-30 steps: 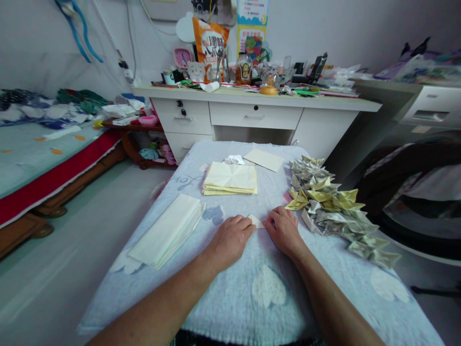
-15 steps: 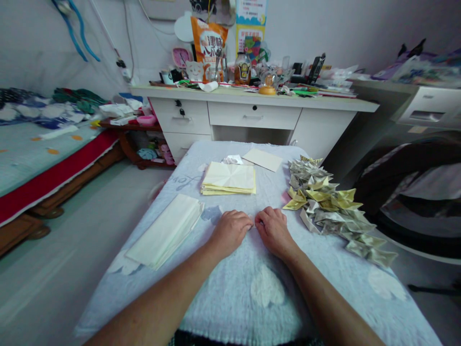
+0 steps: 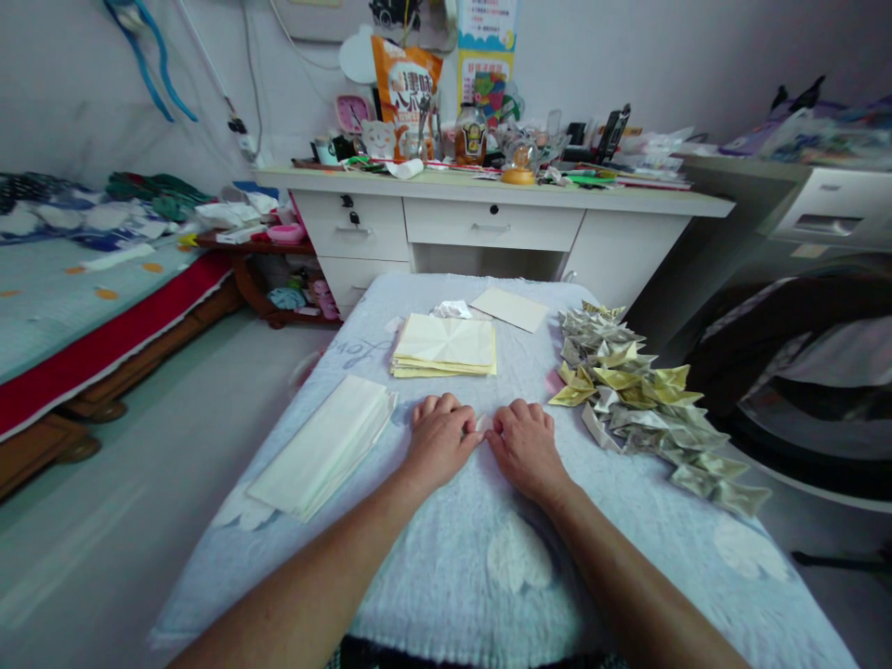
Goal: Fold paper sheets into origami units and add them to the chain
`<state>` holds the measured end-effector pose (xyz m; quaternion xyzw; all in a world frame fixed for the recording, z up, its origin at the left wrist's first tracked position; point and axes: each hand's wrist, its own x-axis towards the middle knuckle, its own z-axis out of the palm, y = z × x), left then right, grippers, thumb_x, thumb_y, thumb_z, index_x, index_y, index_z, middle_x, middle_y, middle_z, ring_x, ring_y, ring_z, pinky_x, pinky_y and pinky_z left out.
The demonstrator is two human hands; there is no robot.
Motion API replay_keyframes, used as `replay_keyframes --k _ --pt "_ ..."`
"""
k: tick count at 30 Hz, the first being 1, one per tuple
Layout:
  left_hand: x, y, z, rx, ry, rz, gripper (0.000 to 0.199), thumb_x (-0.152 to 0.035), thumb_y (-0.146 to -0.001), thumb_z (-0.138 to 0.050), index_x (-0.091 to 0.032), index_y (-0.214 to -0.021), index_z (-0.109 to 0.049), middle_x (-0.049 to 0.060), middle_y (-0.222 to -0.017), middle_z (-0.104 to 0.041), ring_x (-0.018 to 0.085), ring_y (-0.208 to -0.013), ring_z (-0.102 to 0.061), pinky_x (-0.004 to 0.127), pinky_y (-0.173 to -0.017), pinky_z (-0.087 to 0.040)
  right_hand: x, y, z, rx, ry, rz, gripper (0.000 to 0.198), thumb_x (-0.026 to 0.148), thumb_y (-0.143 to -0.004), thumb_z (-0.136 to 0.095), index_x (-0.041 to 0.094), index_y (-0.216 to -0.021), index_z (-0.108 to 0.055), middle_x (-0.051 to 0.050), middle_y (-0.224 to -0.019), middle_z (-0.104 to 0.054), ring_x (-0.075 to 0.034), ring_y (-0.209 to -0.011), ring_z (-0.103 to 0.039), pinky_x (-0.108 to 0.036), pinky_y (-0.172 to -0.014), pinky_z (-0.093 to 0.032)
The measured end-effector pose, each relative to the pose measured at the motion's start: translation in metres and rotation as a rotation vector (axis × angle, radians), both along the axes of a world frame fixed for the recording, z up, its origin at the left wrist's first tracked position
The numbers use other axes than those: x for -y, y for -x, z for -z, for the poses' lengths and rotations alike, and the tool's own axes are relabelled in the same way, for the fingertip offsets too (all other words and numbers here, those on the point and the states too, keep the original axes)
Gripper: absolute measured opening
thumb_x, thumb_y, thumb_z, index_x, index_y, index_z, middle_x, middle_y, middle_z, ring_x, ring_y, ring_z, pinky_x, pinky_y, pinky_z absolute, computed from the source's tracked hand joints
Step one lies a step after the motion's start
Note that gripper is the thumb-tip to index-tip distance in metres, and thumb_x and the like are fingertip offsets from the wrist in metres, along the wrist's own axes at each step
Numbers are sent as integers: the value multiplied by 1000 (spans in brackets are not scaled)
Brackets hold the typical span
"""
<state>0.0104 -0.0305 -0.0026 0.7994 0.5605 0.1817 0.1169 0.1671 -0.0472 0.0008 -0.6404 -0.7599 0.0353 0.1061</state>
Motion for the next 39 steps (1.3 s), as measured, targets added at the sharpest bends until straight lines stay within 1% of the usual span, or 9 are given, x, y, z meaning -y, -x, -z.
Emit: replay_keyframes --k 5,10,19,22,24,27,31,35,39 --pt "2 5 2 -33 -11 -24 19 -41 -79 -64 -24 -83 -60 3 -96 -54 24 -98 -45 39 -84 -32 1 -1 0 5 0 5 17 37 -90 -50 22 -93 -59 -8 -98 -55 -25 -93 -44 -36 -79 -29" --pt "2 11 3 -30 9 -30 14 -38 -80 -63 -25 -84 -59 2 -96 -54 24 -96 -45 39 -84 -31 0 -10 2 -37 5 27 13 35 -88 -54 26 -96 -60 -6 -99 -54 -25 -94 -44 -36 -78 -29" --pt "4 17 1 -34 21 -35 10 -34 -80 -61 -25 -85 -59 2 -96 -56 24 -97 -45 40 -83 -31 0 -25 8 -81 -5 62 17 30 -86 -56 30 -102 -61 -6 -101 -53 -24 -93 -45 -36 -78 -29" --pt "4 17 0 -29 -10 -27 13 -32 -80 -62 -27 -92 -60 2 -98 -57 25 -99 -45 42 -86 -32 -1 -28 9 -88 2 56 18 27 -86 -55 30 -103 -61 -6 -101 -53 -24 -95 -44 -36 -78 -29" --pt "4 16 1 2 -46 21 23 -26 -80 -62 -29 -103 -59 3 -105 -57 25 -103 -45 43 -90 -33 -2 -30 10 -96 10 46 19 25 -86 -54 30 -103 -61 -6 -101 -54 -24 -96 -44 -35 -78 -29" --pt "1 15 5 63 -83 203 40 -11 -82 -53 -30 -118 -56 3 -123 -53 22 -112 -44 40 -97 -36 -2 -33 9 -130 11 29 20 22 -86 -52 28 -103 -60 -5 -101 -54 -24 -97 -44 -34 -78 -29" --pt "-3 13 8 92 -70 398 45 -3 -82 -46 -27 -118 -60 2 -131 -54 19 -117 -45 38 -103 -37 0 -33 4 -232 -37 -45 20 21 -85 -49 23 -103 -57 -6 -101 -55 -23 -96 -44 -34 -80 -30" --pt "-2 11 3 126 -43 407 44 -4 -78 -49 -24 -115 -62 3 -124 -59 20 -114 -49 39 -101 -40 3 -28 0 -276 -42 -168 28 19 -77 -54 21 -105 -54 -5 -101 -56 -22 -95 -45 -33 -82 -31" --pt "-1 9 -1 151 -29 387 31 -17 -79 -60 -23 -110 -63 5 -120 -60 23 -112 -50 41 -99 -40 2 -24 2 -266 -27 -193 34 15 -74 -54 20 -107 -55 -5 -98 -59 -22 -93 -47 -32 -80 -32"
